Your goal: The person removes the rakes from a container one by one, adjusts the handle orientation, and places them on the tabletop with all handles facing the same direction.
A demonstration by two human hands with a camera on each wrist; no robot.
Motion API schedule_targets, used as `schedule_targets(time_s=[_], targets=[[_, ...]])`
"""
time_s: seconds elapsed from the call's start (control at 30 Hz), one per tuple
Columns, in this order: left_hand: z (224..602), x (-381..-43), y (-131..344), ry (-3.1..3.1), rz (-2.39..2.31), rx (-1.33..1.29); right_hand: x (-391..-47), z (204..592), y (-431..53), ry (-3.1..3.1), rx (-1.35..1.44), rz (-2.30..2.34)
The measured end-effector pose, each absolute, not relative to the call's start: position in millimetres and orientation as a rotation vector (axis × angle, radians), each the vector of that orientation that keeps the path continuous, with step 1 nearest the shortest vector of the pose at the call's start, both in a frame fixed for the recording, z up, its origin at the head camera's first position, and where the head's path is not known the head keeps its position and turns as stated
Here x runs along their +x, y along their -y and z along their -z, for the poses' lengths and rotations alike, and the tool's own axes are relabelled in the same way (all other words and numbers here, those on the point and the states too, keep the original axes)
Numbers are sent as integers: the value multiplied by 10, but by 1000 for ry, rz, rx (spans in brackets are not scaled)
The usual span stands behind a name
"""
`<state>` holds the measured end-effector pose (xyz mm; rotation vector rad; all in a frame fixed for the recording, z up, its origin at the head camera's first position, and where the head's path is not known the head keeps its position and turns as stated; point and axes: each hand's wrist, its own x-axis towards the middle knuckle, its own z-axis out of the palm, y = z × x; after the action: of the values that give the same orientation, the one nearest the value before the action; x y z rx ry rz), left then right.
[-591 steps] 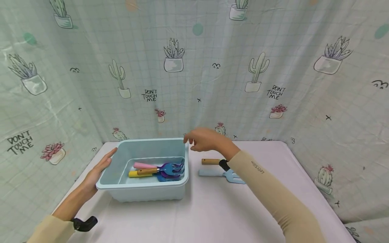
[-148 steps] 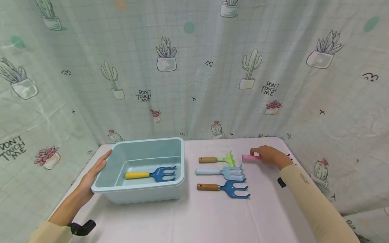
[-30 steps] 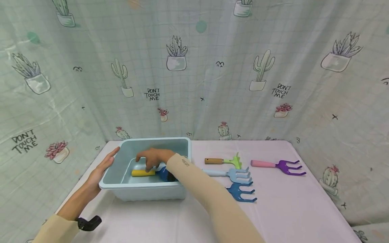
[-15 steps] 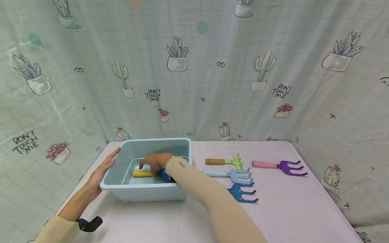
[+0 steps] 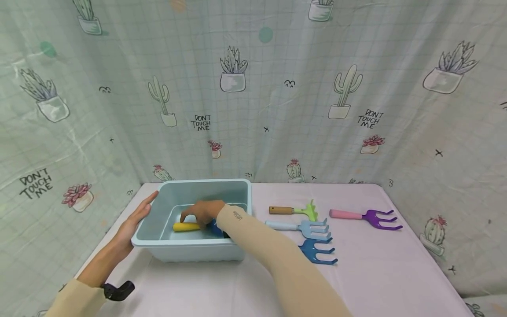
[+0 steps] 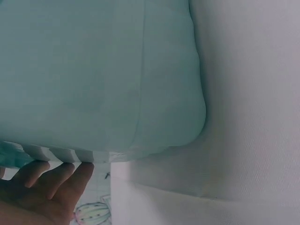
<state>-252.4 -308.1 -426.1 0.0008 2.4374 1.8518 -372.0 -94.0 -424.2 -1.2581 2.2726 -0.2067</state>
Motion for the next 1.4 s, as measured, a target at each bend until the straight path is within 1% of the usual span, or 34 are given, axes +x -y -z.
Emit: schedule_targets(time_s=[0.37,0.8,1.0,1.13,1.4], targets=[[4237,-2524,3070,-2430,-1842,-28,-3765,4153,986,-2309,-1397,219],[4242,-2546,3061,-2431,-1820,-28,-3719,3860,971,-2318,-1488,251],[4246,-2531,3077,-2422,-1843,11,-3721,3728,926,-2357,-1525,249],[4250,-2533,3076,-2426,-1825,0,-3705,3606,851,-2370,-1534,253],[4239,-2533,3082,-2414,-1842,4,-3588,3230,652,-2413,-1572,195]])
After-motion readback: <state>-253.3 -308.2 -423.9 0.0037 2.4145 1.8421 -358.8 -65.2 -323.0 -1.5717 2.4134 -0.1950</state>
